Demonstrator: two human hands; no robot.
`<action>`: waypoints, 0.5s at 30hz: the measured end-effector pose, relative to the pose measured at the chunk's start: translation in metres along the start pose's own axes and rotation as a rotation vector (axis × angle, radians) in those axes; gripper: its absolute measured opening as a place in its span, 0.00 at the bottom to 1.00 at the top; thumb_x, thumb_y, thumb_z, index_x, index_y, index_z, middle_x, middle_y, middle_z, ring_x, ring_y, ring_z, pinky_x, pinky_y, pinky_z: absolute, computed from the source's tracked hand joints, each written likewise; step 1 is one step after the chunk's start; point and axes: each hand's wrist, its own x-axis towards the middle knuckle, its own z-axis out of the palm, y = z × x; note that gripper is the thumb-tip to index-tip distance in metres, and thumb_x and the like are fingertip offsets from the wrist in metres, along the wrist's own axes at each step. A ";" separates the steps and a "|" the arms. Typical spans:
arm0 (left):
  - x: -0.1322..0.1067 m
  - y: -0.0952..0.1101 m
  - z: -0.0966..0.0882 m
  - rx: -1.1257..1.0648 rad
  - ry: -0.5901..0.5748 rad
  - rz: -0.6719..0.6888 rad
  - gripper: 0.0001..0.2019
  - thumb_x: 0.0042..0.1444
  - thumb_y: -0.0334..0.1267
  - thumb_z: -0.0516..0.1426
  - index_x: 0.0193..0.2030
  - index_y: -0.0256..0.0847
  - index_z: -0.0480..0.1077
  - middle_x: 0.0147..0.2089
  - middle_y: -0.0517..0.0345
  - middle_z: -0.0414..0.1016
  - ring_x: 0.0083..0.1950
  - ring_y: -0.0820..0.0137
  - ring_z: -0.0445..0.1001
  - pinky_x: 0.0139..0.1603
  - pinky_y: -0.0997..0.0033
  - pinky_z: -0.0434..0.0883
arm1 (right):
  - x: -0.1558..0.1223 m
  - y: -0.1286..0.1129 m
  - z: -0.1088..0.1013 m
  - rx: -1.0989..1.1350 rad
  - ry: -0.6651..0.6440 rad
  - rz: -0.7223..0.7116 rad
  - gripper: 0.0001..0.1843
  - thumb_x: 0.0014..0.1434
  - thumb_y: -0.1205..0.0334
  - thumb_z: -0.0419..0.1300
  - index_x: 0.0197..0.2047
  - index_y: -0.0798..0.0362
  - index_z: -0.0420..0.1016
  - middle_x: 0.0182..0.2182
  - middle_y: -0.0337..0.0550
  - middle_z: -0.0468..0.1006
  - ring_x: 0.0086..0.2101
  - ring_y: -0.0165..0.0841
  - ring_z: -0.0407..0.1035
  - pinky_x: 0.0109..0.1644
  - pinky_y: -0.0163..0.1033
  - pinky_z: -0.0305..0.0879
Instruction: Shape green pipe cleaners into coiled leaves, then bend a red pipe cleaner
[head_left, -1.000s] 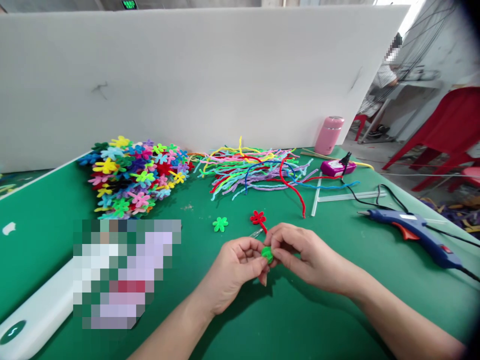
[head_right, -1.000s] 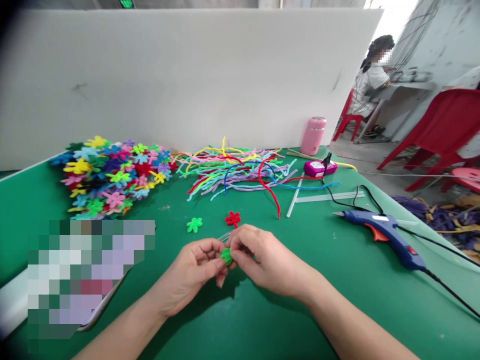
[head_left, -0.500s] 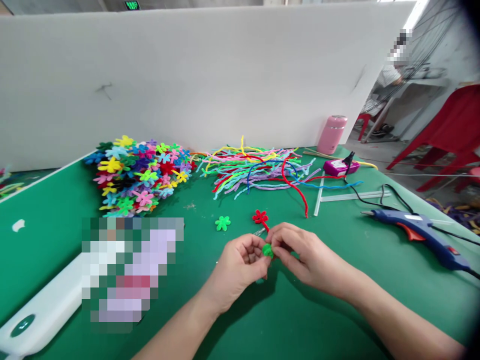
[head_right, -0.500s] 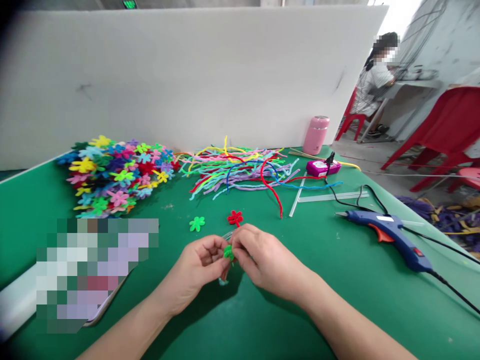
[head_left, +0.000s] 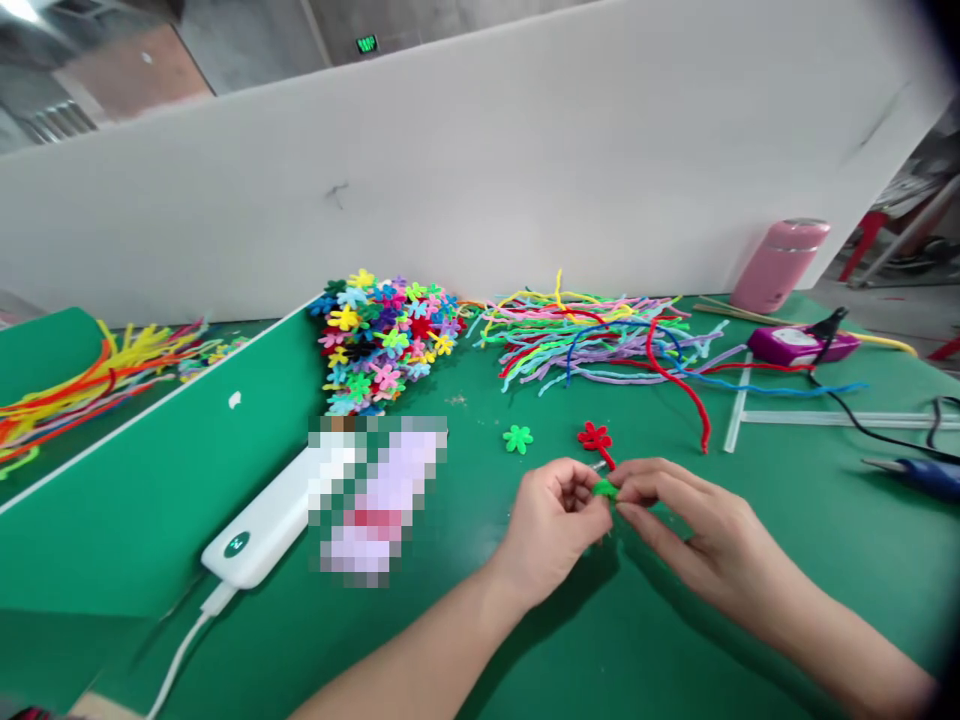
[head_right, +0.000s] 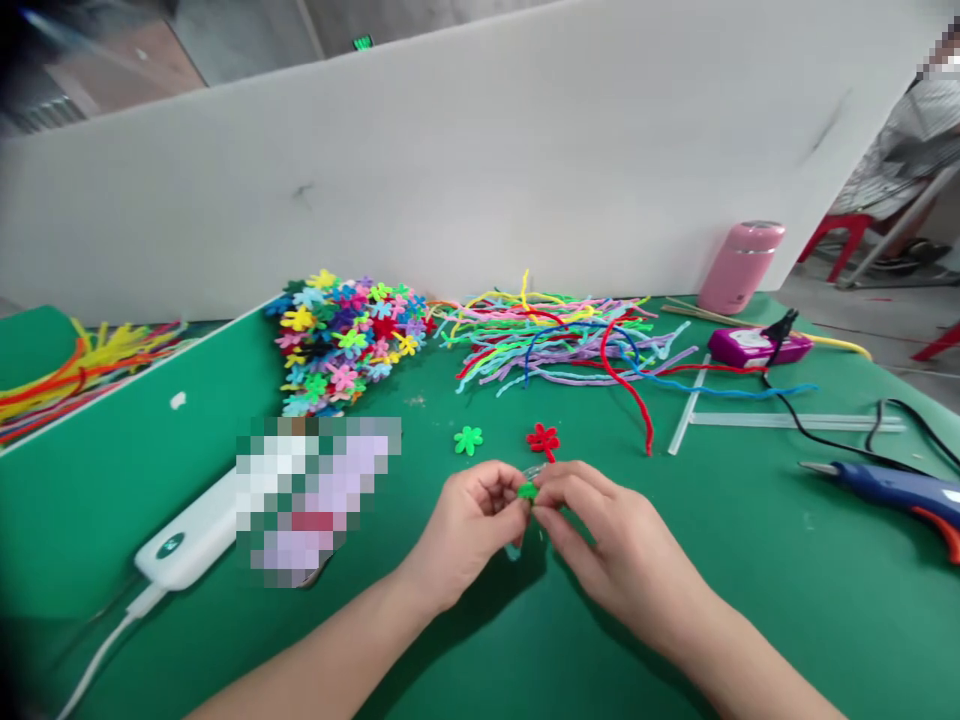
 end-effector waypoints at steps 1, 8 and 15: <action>0.000 0.000 0.000 -0.006 -0.004 0.006 0.03 0.43 0.29 0.56 0.27 0.36 0.65 0.19 0.66 0.62 0.20 0.79 0.60 0.22 0.78 0.59 | -0.001 0.001 0.000 0.051 0.023 0.055 0.04 0.59 0.63 0.51 0.38 0.50 0.66 0.37 0.45 0.74 0.38 0.35 0.70 0.40 0.38 0.66; 0.000 0.003 -0.003 -0.008 -0.058 0.049 0.03 0.41 0.31 0.56 0.26 0.36 0.65 0.21 0.65 0.60 0.22 0.79 0.57 0.24 0.76 0.57 | 0.001 0.007 -0.006 0.286 -0.017 0.341 0.13 0.56 0.54 0.55 0.39 0.53 0.73 0.31 0.44 0.75 0.31 0.34 0.69 0.33 0.35 0.66; 0.002 0.001 -0.006 0.031 -0.066 0.055 0.04 0.43 0.31 0.55 0.28 0.35 0.65 0.22 0.64 0.61 0.23 0.78 0.58 0.24 0.76 0.57 | 0.002 0.007 -0.003 0.418 0.022 0.431 0.14 0.48 0.52 0.62 0.32 0.54 0.75 0.26 0.41 0.75 0.27 0.31 0.68 0.30 0.33 0.65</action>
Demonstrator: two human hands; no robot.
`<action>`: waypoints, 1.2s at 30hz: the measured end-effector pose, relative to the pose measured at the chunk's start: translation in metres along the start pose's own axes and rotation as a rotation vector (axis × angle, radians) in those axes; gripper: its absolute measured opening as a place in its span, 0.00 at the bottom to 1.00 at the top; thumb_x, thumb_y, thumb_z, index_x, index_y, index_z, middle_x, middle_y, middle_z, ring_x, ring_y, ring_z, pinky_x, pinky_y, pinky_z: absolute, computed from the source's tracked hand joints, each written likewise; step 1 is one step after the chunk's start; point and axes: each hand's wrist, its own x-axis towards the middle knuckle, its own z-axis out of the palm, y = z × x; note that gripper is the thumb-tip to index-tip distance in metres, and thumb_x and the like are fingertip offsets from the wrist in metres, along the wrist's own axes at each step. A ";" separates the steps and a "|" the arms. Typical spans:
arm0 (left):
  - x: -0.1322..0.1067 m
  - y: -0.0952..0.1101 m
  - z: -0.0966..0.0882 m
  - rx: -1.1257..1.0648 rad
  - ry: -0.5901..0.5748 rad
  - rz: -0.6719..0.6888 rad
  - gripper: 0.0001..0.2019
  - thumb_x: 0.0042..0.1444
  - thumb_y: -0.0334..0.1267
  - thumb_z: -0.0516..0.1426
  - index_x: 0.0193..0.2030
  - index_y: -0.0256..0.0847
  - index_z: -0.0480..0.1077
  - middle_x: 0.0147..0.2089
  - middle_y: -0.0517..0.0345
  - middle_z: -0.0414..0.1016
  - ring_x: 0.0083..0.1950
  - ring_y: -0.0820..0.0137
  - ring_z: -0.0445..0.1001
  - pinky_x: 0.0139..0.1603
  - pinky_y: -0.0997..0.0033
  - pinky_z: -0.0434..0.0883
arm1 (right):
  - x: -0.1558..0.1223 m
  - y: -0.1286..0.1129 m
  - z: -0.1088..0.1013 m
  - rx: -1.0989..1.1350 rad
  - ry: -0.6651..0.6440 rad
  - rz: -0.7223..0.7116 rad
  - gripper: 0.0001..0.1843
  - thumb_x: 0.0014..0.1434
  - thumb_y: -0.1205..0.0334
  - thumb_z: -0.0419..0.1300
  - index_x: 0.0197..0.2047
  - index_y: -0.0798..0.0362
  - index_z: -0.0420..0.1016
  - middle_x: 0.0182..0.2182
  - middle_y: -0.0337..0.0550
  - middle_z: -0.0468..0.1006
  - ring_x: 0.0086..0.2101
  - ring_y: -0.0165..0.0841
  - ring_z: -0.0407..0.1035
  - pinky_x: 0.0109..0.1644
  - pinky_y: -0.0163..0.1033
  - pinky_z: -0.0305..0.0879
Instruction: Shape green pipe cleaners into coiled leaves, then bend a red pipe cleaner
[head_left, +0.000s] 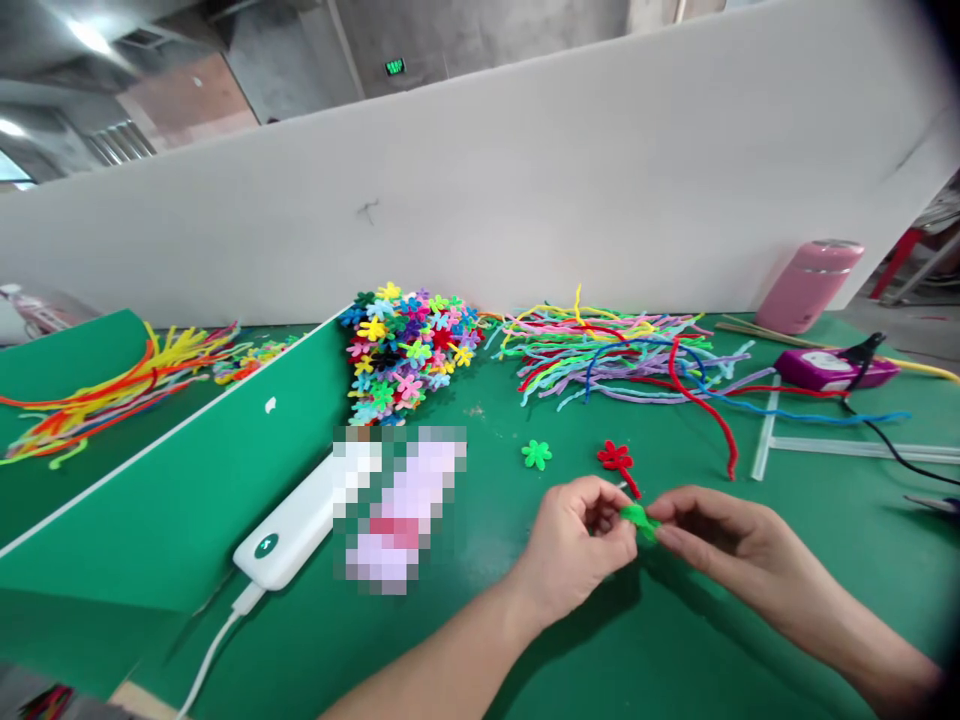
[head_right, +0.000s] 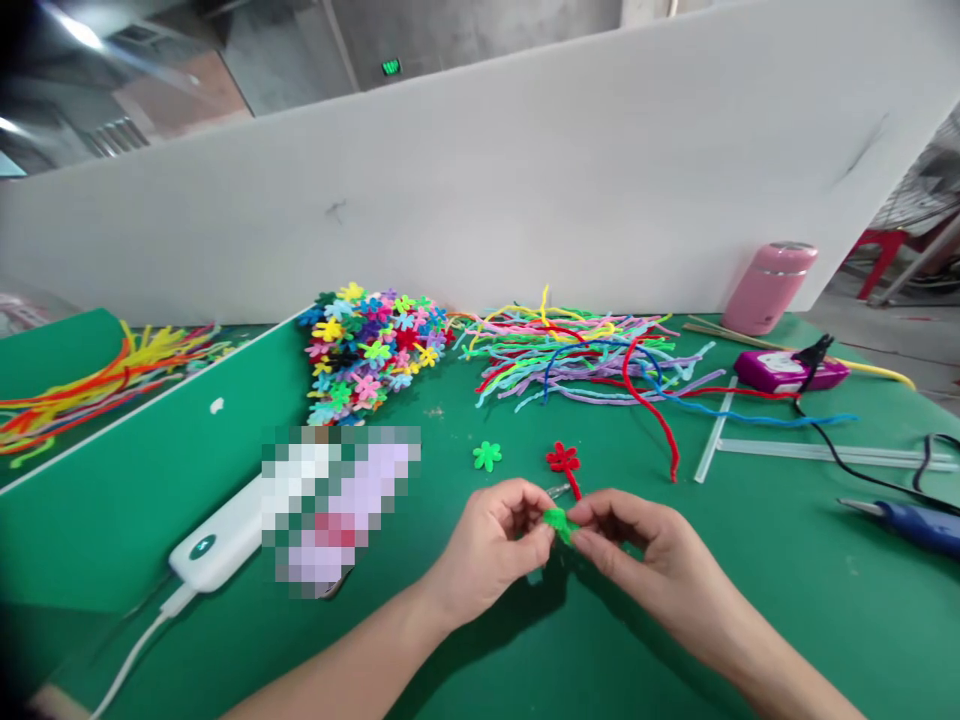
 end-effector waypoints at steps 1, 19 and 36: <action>0.000 0.000 0.000 0.008 0.005 0.001 0.04 0.43 0.31 0.55 0.28 0.35 0.65 0.22 0.63 0.62 0.23 0.78 0.58 0.24 0.76 0.57 | 0.000 0.000 0.000 -0.007 0.006 -0.001 0.14 0.48 0.52 0.62 0.32 0.54 0.74 0.25 0.40 0.74 0.26 0.30 0.67 0.30 0.32 0.65; -0.004 0.001 0.006 0.143 0.129 0.037 0.03 0.45 0.29 0.53 0.28 0.34 0.68 0.22 0.62 0.65 0.23 0.77 0.61 0.25 0.76 0.60 | -0.007 0.007 0.012 -0.426 0.169 -0.378 0.07 0.53 0.59 0.58 0.35 0.52 0.71 0.24 0.39 0.75 0.24 0.29 0.69 0.28 0.30 0.67; -0.004 0.001 0.003 0.527 0.197 0.267 0.06 0.47 0.26 0.54 0.29 0.36 0.71 0.25 0.59 0.73 0.26 0.73 0.69 0.29 0.76 0.66 | -0.006 0.003 0.024 -0.188 0.205 -0.198 0.09 0.55 0.63 0.55 0.41 0.52 0.65 0.24 0.38 0.72 0.25 0.28 0.68 0.29 0.31 0.66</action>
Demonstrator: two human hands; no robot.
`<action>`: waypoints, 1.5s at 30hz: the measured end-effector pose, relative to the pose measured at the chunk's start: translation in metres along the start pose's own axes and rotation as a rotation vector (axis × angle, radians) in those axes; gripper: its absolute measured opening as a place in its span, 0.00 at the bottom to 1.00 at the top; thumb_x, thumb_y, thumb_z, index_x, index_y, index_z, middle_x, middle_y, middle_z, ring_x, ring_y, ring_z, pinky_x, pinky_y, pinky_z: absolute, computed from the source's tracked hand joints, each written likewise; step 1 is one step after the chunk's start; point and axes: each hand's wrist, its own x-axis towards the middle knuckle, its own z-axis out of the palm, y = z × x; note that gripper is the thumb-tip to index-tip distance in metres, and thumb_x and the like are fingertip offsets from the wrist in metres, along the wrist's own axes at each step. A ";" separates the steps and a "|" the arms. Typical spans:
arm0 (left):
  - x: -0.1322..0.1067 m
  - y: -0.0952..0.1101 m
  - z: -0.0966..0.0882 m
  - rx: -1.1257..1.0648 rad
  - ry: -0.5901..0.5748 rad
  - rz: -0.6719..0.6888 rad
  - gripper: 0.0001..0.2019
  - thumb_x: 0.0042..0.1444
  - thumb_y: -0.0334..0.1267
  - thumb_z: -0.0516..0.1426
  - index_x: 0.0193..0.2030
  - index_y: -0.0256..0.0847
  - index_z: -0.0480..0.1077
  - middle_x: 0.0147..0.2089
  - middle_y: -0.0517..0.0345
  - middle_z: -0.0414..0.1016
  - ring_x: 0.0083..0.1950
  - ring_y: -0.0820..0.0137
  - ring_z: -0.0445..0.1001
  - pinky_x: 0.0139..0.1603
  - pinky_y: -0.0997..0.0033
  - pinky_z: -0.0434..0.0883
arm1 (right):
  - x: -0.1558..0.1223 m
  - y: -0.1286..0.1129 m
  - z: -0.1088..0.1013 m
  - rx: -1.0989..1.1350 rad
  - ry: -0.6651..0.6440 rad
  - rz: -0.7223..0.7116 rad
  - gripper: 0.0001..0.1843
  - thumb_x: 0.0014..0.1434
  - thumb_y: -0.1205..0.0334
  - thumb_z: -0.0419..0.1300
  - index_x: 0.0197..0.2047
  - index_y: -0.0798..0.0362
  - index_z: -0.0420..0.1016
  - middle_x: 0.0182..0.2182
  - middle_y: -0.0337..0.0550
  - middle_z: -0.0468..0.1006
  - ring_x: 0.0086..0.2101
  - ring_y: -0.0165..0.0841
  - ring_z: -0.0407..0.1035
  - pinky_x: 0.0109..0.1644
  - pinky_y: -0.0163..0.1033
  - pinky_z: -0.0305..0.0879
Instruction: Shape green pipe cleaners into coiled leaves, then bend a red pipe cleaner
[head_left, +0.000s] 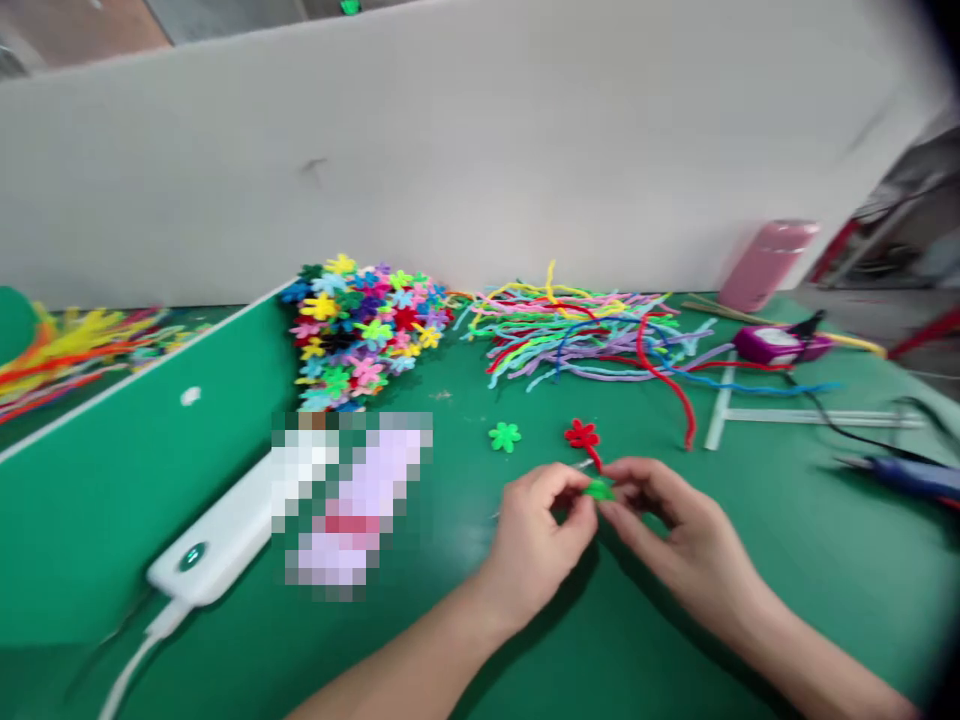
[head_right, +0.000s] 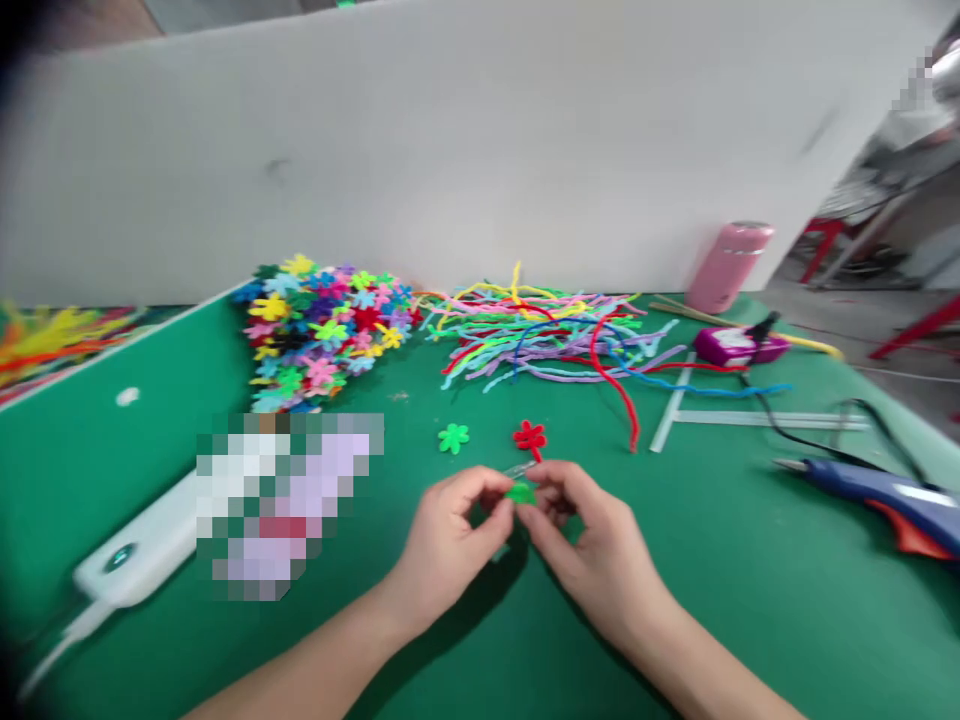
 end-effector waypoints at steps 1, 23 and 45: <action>0.001 0.000 -0.001 0.017 0.009 0.019 0.06 0.47 0.26 0.53 0.29 0.37 0.71 0.25 0.59 0.73 0.27 0.73 0.70 0.29 0.76 0.66 | 0.001 -0.002 -0.001 0.020 -0.006 -0.012 0.09 0.54 0.64 0.55 0.41 0.53 0.66 0.24 0.38 0.72 0.25 0.28 0.68 0.30 0.31 0.67; 0.004 -0.001 0.000 -0.012 0.090 0.151 0.07 0.43 0.27 0.58 0.28 0.43 0.73 0.26 0.59 0.76 0.26 0.70 0.73 0.28 0.75 0.67 | 0.002 0.000 -0.002 0.129 -0.005 -0.121 0.21 0.54 0.68 0.55 0.52 0.50 0.59 0.23 0.34 0.67 0.25 0.27 0.64 0.31 0.33 0.64; 0.005 -0.002 0.002 -0.781 -0.335 -0.364 0.02 0.50 0.33 0.58 0.30 0.38 0.71 0.27 0.61 0.71 0.27 0.76 0.67 0.31 0.76 0.66 | 0.012 0.000 -0.007 0.552 -0.202 0.240 0.13 0.60 0.57 0.48 0.26 0.54 0.59 0.19 0.33 0.61 0.21 0.25 0.59 0.26 0.31 0.52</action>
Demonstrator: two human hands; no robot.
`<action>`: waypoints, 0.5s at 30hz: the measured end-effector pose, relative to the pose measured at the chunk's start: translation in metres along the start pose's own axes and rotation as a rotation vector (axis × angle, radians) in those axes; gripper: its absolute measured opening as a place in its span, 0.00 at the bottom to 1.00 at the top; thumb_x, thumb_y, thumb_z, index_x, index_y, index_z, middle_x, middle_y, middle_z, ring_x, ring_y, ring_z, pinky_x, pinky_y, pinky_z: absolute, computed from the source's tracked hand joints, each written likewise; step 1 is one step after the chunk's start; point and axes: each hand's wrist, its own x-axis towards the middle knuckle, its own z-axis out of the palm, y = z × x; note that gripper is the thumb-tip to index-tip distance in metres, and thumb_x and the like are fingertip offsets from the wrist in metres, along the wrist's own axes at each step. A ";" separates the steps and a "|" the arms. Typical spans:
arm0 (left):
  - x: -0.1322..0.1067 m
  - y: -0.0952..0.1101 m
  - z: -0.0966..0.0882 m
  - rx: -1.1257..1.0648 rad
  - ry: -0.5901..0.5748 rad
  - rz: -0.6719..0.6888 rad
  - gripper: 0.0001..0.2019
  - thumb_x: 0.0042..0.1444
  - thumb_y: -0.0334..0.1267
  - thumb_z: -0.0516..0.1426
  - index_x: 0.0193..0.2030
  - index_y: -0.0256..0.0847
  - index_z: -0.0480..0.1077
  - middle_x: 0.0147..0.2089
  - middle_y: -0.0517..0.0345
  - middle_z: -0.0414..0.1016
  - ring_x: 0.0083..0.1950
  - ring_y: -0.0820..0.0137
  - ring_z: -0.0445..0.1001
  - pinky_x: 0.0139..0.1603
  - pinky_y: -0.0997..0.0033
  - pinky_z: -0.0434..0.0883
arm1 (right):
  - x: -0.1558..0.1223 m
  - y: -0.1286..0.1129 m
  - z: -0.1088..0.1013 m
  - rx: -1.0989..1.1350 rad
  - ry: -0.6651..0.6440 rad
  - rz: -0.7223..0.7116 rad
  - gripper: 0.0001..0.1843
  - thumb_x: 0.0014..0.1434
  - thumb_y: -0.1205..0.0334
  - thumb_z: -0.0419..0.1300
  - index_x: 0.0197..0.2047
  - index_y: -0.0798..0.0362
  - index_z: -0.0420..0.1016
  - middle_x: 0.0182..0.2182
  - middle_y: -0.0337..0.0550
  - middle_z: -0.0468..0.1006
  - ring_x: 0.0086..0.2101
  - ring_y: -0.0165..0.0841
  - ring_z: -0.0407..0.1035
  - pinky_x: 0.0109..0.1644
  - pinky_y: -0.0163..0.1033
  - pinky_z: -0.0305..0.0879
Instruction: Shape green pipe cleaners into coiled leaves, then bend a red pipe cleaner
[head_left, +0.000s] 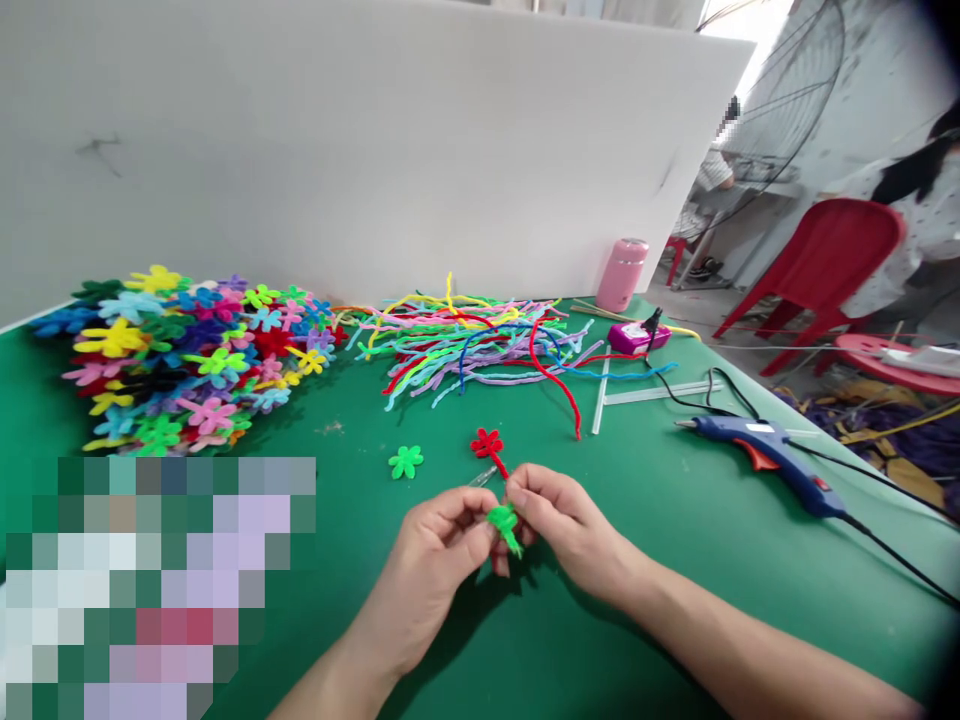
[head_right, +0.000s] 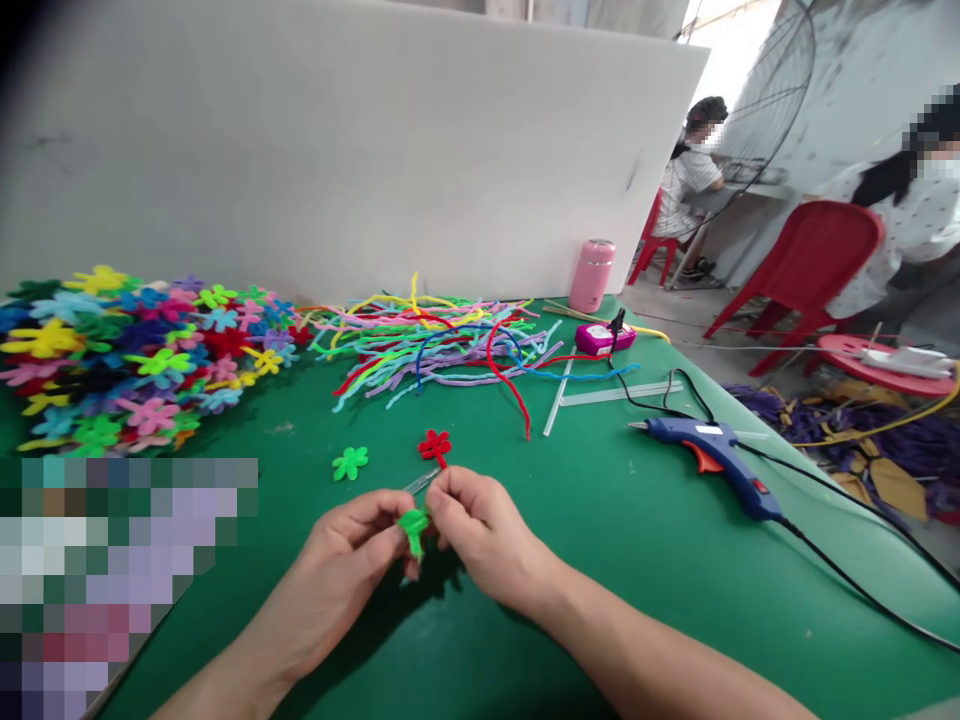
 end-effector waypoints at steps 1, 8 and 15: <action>0.000 0.000 0.001 -0.053 -0.002 -0.018 0.02 0.49 0.33 0.59 0.30 0.37 0.71 0.27 0.60 0.72 0.27 0.75 0.67 0.30 0.76 0.66 | 0.000 0.001 0.001 0.068 -0.015 0.019 0.13 0.60 0.56 0.49 0.26 0.54 0.59 0.19 0.34 0.63 0.21 0.26 0.61 0.26 0.32 0.53; 0.000 0.003 0.000 -0.230 -0.096 -0.135 0.04 0.48 0.34 0.59 0.29 0.36 0.71 0.24 0.55 0.73 0.28 0.72 0.70 0.25 0.78 0.65 | 0.000 0.000 0.008 0.359 0.020 0.170 0.14 0.54 0.54 0.55 0.25 0.54 0.60 0.17 0.32 0.65 0.17 0.23 0.62 0.23 0.29 0.55; 0.002 0.002 -0.004 -0.341 -0.165 -0.202 0.06 0.48 0.36 0.59 0.29 0.34 0.71 0.17 0.61 0.67 0.18 0.80 0.62 0.19 0.82 0.57 | -0.002 -0.001 0.010 0.396 -0.022 0.164 0.14 0.56 0.54 0.54 0.24 0.55 0.60 0.17 0.31 0.63 0.15 0.20 0.60 0.20 0.27 0.54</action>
